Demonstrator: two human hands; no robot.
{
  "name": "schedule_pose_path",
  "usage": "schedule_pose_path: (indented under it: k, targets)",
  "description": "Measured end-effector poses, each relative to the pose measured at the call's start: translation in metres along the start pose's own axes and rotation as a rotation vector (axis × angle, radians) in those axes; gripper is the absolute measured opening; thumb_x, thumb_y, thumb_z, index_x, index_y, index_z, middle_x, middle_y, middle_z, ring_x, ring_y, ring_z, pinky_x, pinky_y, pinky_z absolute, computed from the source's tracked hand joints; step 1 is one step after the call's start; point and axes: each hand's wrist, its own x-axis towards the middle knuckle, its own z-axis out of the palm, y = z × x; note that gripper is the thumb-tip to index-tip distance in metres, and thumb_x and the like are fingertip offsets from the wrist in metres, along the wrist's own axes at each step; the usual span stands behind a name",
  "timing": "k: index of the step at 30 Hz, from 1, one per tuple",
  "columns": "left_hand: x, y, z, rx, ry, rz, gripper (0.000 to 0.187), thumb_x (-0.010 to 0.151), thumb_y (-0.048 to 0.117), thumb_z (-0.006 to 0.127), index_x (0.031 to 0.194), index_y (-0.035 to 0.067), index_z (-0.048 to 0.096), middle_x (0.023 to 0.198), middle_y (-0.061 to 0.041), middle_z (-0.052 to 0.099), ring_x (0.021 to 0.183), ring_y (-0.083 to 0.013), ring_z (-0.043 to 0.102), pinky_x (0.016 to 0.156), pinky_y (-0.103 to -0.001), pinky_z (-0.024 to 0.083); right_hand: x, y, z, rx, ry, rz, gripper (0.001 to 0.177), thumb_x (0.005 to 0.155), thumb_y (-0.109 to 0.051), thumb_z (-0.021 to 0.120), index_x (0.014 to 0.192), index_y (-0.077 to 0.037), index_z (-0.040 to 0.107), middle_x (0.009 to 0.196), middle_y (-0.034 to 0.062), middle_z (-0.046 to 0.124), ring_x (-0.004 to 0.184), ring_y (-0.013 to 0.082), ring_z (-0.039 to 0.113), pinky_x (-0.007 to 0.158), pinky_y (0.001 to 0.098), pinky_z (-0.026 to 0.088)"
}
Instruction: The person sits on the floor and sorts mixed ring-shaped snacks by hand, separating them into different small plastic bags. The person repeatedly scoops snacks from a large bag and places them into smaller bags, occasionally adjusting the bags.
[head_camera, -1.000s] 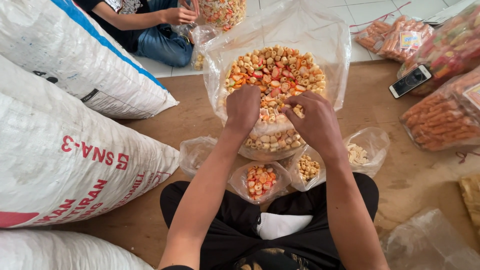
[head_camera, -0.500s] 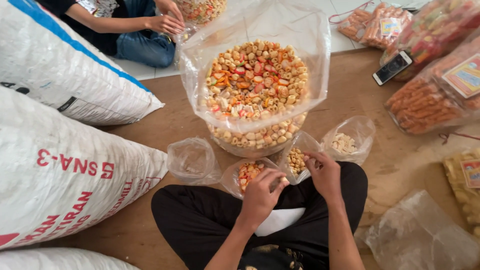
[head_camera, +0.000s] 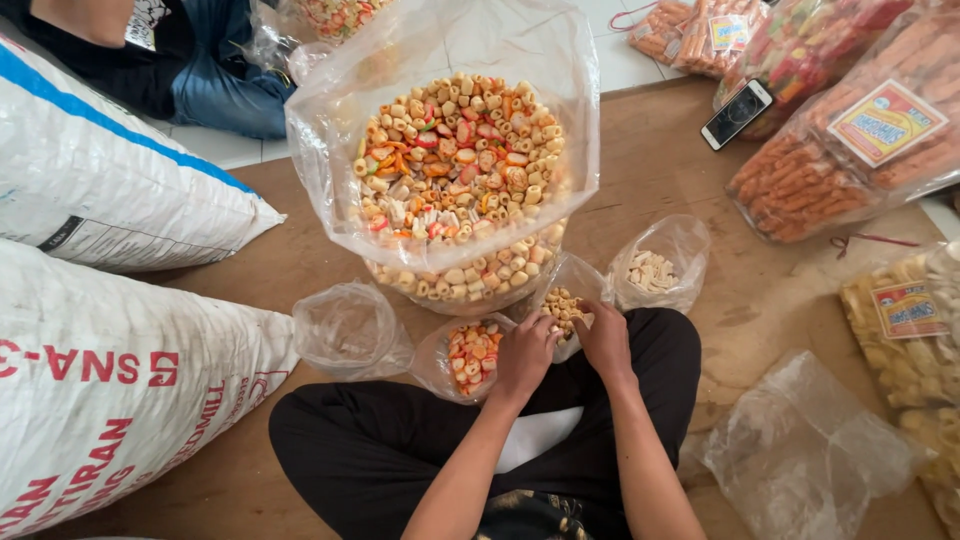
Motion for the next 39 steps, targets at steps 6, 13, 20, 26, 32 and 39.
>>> schedule_pose_path:
  k: [6,13,20,26,32,39]
  targets:
    - [0.004,0.011,0.002,0.035,-0.018,0.006,0.021,0.100,0.033,0.063,0.116,0.021,0.067,0.112,0.000,0.066,0.094,-0.0343,0.075,0.078,-0.051,0.063,-0.017,-0.010,-0.012,0.147,0.126,-0.050,0.029,0.085,-0.006,0.077,0.114,-0.004,0.076,0.095,0.0120,0.072,0.074,0.0256,0.070,0.065,0.0361,0.057]
    - [-0.004,0.015,-0.008,0.002,0.047,0.006,0.032,0.099,0.029,0.064,0.128,0.018,0.066,0.128,-0.003,0.064,0.100,-0.0356,0.074,0.080,-0.052,0.062,-0.022,-0.018,-0.021,0.216,0.196,-0.134,0.027,0.084,-0.003,0.078,0.110,-0.009,0.077,0.094,0.0073,0.073,0.067,0.0191,0.065,0.061,0.0318,0.055]
    - [-0.049,0.018,-0.065,-0.161,0.232,0.046,0.026,0.096,0.021,0.064,0.121,0.018,0.071,0.118,0.001,0.069,0.098,-0.0290,0.074,0.075,-0.043,0.063,-0.032,-0.037,-0.035,0.306,0.232,-0.161,0.025,0.086,-0.006,0.079,0.110,-0.011,0.078,0.094,0.0069,0.073,0.065,0.0186,0.065,0.059,0.0296,0.053]
    - [-0.072,0.031,-0.136,-0.267,0.564,0.201,0.023,0.097,0.010,0.064,0.117,0.013,0.076,0.103,-0.003,0.073,0.065,-0.0209,0.072,0.052,-0.029,0.060,-0.037,-0.139,-0.106,0.432,0.279,-0.321,0.020,0.089,-0.004,0.078,0.108,-0.012,0.079,0.092,0.0033,0.074,0.062,0.0141,0.058,0.059,0.0252,0.047]
    - [-0.045,0.050,-0.210,-0.318,0.731,0.341,0.019,0.095,0.007,0.069,0.112,0.010,0.076,0.095,-0.004,0.074,0.056,-0.0193,0.066,0.047,-0.029,0.055,-0.014,-0.245,-0.157,0.386,0.282,-0.684,0.016,0.087,-0.006,0.082,0.103,-0.009,0.080,0.090,0.0040,0.074,0.062,0.0163,0.057,0.058,0.0267,0.048]
    - [0.032,0.049,-0.290,-0.269,0.847,0.464,0.017,0.099,0.005,0.064,0.113,0.008,0.073,0.099,-0.009,0.072,0.067,-0.0239,0.069,0.055,-0.031,0.056,0.124,-0.287,-0.104,-0.244,0.011,-0.710,0.009,0.092,-0.015,0.071,0.094,-0.007,0.076,0.086,0.0141,0.072,0.090,0.0412,0.068,0.075,0.0514,0.058]
